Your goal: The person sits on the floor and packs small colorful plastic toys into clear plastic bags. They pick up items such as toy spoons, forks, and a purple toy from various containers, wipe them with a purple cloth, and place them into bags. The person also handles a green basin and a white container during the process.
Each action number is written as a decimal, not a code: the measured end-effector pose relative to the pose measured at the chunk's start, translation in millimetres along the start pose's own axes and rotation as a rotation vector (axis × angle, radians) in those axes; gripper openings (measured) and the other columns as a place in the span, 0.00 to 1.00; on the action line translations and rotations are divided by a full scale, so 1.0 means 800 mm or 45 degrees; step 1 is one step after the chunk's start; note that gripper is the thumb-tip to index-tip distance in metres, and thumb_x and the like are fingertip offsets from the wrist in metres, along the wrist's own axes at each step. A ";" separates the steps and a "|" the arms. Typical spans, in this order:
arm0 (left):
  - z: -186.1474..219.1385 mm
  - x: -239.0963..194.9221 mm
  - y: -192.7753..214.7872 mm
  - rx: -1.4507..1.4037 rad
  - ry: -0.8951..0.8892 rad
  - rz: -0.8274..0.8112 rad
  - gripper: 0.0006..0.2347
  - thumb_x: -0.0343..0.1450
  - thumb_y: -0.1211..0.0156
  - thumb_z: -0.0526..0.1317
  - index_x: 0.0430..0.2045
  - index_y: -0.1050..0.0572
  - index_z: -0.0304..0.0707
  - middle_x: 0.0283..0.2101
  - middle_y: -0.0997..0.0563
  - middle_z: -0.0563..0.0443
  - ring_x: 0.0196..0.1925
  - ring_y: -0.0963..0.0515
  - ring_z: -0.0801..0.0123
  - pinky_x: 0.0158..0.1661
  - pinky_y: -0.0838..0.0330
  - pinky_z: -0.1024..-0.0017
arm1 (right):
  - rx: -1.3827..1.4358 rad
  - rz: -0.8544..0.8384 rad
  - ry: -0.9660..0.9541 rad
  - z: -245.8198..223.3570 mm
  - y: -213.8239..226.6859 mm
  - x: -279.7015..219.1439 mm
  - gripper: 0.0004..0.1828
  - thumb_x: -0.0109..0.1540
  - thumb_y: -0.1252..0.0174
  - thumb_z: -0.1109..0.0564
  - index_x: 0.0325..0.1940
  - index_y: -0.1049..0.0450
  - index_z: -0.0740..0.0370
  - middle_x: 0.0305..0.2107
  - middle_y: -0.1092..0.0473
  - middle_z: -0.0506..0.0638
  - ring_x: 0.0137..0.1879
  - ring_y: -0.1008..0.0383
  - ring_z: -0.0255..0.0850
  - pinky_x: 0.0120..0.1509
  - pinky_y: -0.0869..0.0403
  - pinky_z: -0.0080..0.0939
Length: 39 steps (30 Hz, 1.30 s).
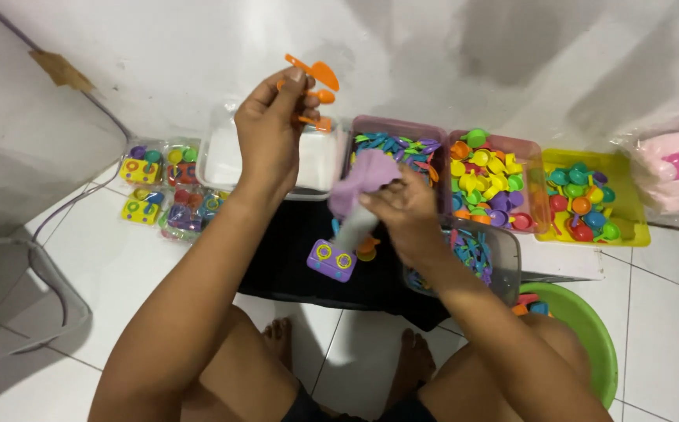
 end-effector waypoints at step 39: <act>-0.146 0.043 0.099 2.318 -0.008 -0.729 0.18 0.67 0.35 0.41 0.50 0.23 0.36 0.45 0.18 0.40 0.52 0.19 0.48 0.49 0.24 0.51 | -1.422 -0.818 0.523 0.058 -0.003 -0.056 0.06 0.63 0.45 0.55 0.41 0.26 0.57 0.34 0.25 0.54 0.45 0.23 0.55 0.44 0.25 0.49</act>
Point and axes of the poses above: each hand's wrist, its own x-axis towards the middle knuckle, its own y-axis out of the back of the hand, z = x × y, the point moved 2 cm from there along x, towards the middle knuckle
